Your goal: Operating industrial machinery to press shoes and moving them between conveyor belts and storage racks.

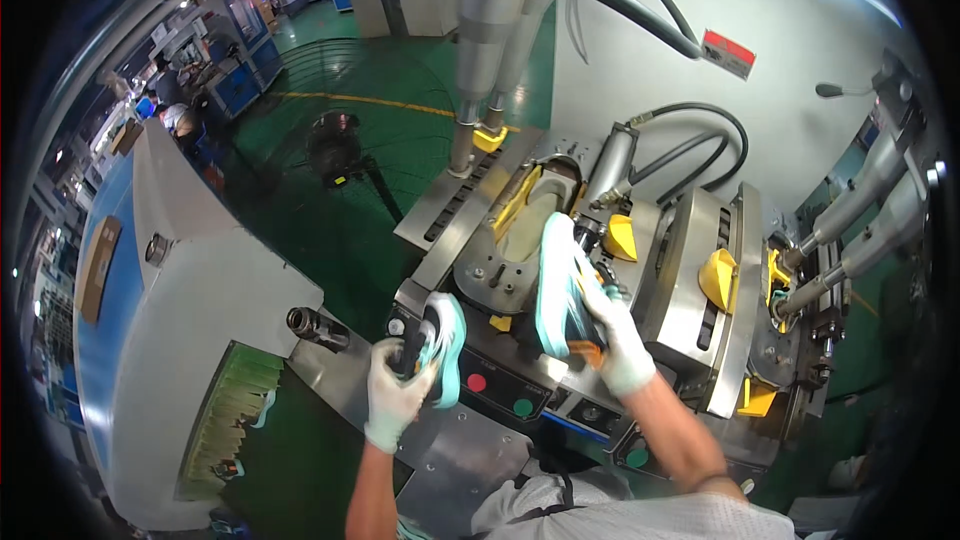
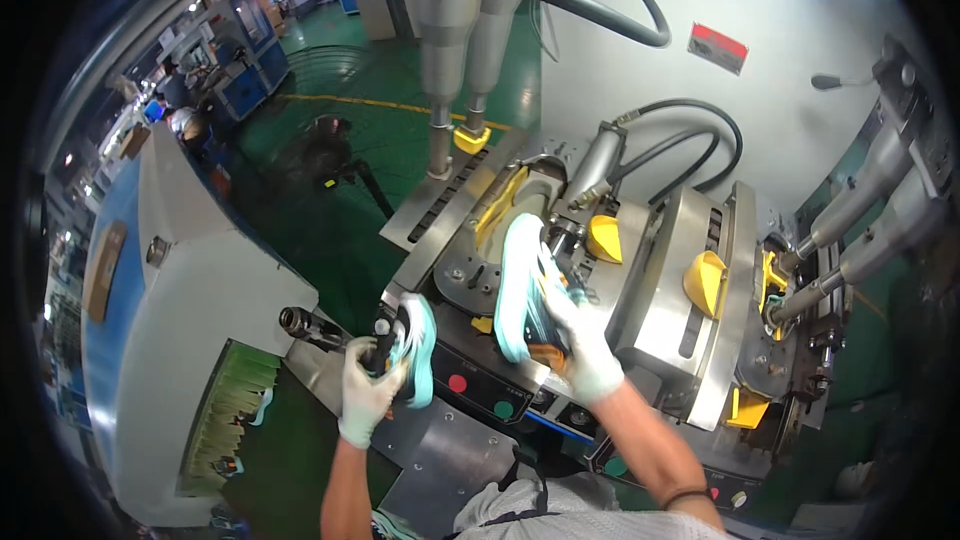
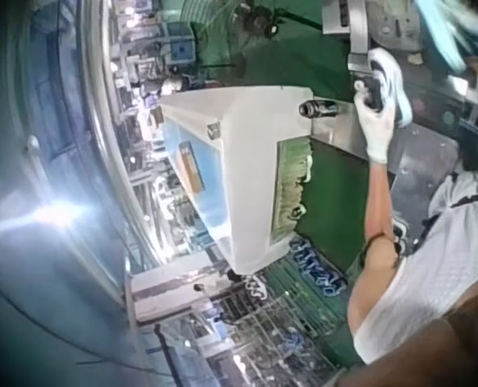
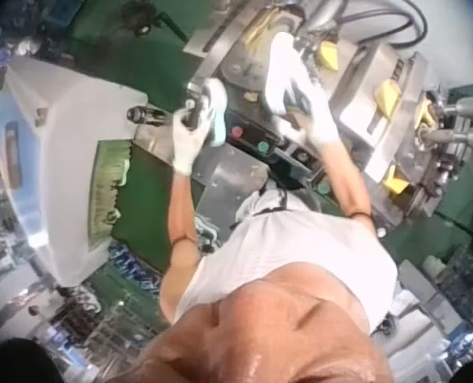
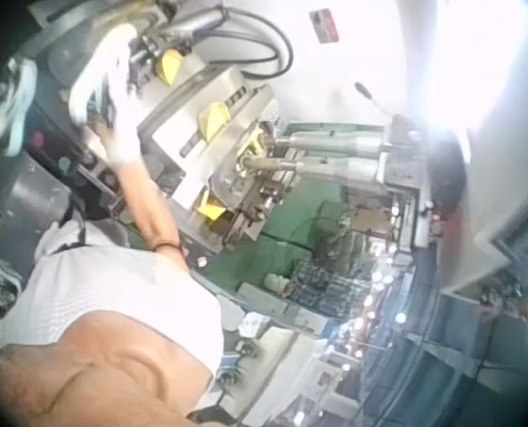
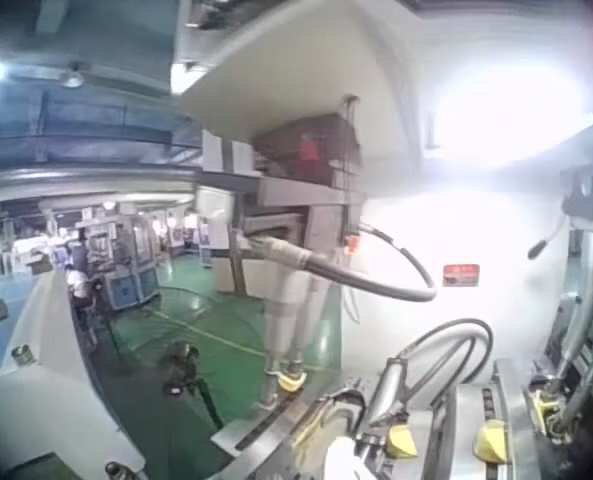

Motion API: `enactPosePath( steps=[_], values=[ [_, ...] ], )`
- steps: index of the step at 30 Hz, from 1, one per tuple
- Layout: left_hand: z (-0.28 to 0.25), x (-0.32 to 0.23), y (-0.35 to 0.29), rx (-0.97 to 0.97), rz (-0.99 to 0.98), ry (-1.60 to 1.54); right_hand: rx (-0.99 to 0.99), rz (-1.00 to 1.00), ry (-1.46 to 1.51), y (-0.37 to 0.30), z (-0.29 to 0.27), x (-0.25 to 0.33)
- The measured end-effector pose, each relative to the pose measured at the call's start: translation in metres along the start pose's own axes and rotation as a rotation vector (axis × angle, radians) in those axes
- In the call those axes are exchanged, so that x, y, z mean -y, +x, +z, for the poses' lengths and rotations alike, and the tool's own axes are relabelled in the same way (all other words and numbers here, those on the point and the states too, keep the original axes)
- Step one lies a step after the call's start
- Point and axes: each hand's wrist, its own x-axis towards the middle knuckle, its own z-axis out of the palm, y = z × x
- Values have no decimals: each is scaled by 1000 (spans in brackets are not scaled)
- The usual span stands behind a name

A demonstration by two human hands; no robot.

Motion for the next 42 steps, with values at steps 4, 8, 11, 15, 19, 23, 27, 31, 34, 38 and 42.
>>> enactPosePath(
  steps=[4,8,11,15,19,23,27,31,34,38,42],
  values=[
    [-38,92,-140,-193,-497,155,-161,67,-154,163,35,-35],
    [-48,153,-262,-353,-870,235,-551,-102,-629,329,-28,-93],
    [-36,169,-302,-156,-940,222,-724,27,-1084,406,-132,-23],
    [-29,148,-350,-106,-925,648,-732,-109,-1500,398,-68,-85],
    [-22,126,-328,-172,-1430,360,-998,-366,-1542,389,-41,-106],
    [-5,144,-364,-478,-1329,600,-926,-449,-1726,403,-52,-152],
    [6,180,-370,-430,-1237,399,-579,-303,-1549,466,-144,-82],
    [-19,163,-356,-369,-1252,306,-3,-95,-1596,453,-126,-22],
    [-38,160,-366,-187,-1284,287,94,-463,-1532,356,-59,-48],
    [-78,155,-389,-240,-1018,116,331,-590,-1460,69,45,-165],
    [-140,207,-367,-503,-827,67,-79,-187,-2361,-52,27,-250]
  ],
)
